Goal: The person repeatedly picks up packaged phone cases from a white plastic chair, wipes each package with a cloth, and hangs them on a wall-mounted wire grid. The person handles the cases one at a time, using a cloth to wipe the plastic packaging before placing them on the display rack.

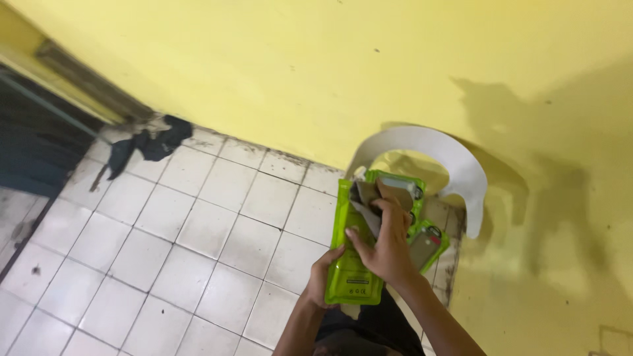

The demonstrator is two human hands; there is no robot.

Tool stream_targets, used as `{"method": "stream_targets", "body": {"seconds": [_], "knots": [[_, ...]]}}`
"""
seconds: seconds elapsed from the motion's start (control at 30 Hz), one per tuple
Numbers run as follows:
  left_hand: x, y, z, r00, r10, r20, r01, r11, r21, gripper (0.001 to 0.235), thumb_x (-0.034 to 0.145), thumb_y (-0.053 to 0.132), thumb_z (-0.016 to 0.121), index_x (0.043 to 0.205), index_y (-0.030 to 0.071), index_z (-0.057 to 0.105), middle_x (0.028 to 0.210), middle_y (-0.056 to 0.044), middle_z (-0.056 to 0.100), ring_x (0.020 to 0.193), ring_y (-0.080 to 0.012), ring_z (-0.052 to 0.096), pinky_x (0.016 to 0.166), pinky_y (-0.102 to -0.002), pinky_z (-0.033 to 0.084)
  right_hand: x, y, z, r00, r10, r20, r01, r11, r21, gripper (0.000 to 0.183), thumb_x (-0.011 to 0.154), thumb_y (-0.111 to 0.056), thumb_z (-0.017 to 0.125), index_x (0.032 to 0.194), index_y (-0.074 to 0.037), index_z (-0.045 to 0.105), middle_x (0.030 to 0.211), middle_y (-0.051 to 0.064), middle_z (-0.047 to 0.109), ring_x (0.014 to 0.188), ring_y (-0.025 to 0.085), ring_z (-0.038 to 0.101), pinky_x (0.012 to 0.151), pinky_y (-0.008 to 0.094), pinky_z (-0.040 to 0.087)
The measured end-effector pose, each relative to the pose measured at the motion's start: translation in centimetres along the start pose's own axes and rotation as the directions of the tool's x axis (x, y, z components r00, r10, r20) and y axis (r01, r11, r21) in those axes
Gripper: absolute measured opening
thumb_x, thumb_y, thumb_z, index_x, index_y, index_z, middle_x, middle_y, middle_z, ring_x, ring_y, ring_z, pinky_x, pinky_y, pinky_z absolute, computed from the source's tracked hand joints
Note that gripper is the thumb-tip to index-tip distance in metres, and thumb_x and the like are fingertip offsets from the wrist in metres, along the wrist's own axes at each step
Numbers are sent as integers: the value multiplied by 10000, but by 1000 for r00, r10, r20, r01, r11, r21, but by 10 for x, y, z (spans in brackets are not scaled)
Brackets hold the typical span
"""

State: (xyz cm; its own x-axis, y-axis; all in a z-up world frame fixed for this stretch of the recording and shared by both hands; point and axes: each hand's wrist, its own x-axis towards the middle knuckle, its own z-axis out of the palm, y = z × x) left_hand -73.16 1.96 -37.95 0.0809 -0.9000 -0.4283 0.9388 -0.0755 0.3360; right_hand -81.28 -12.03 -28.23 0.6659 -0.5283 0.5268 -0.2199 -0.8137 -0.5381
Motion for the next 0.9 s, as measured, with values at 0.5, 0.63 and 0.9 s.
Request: {"method": "stream_targets", "body": {"seconds": [0.5, 0.63, 0.9], "knots": [[-133, 15, -7, 687, 722, -85, -722, 664, -193, 772, 1030, 644, 254, 1571, 102, 345, 1405, -229, 533, 1188, -347, 613, 957, -466, 579, -55, -166, 76, 831, -462, 310, 434, 887, 158, 559, 1002, -77, 556, 1546, -121, 433, 1643, 140, 397, 1553, 384, 278, 1230, 621, 204], [-150, 1, 4, 746, 644, -172, -660, 679, -322, 793, 1029, 660, 256, 1573, 102, 403, 1432, -197, 577, 1243, -335, 626, 996, -463, 569, -8, -193, 94, 761, -522, 386, 471, 853, 225, 678, 883, -105, 604, 1531, -134, 404, 1640, 190, 276, 1491, 461, 225, 1165, 614, 227], [-179, 8, 10, 665, 733, -143, -740, 619, -264, 825, 1010, 711, 252, 1538, 93, 392, 1377, -209, 560, 1202, -370, 613, 988, -520, 543, 42, -220, 54, 885, -226, 408, -132, 719, 682, 561, 1046, -107, 453, 1598, -140, 359, 1691, 82, 393, 1549, 314, 451, 1180, 477, 428]]}}
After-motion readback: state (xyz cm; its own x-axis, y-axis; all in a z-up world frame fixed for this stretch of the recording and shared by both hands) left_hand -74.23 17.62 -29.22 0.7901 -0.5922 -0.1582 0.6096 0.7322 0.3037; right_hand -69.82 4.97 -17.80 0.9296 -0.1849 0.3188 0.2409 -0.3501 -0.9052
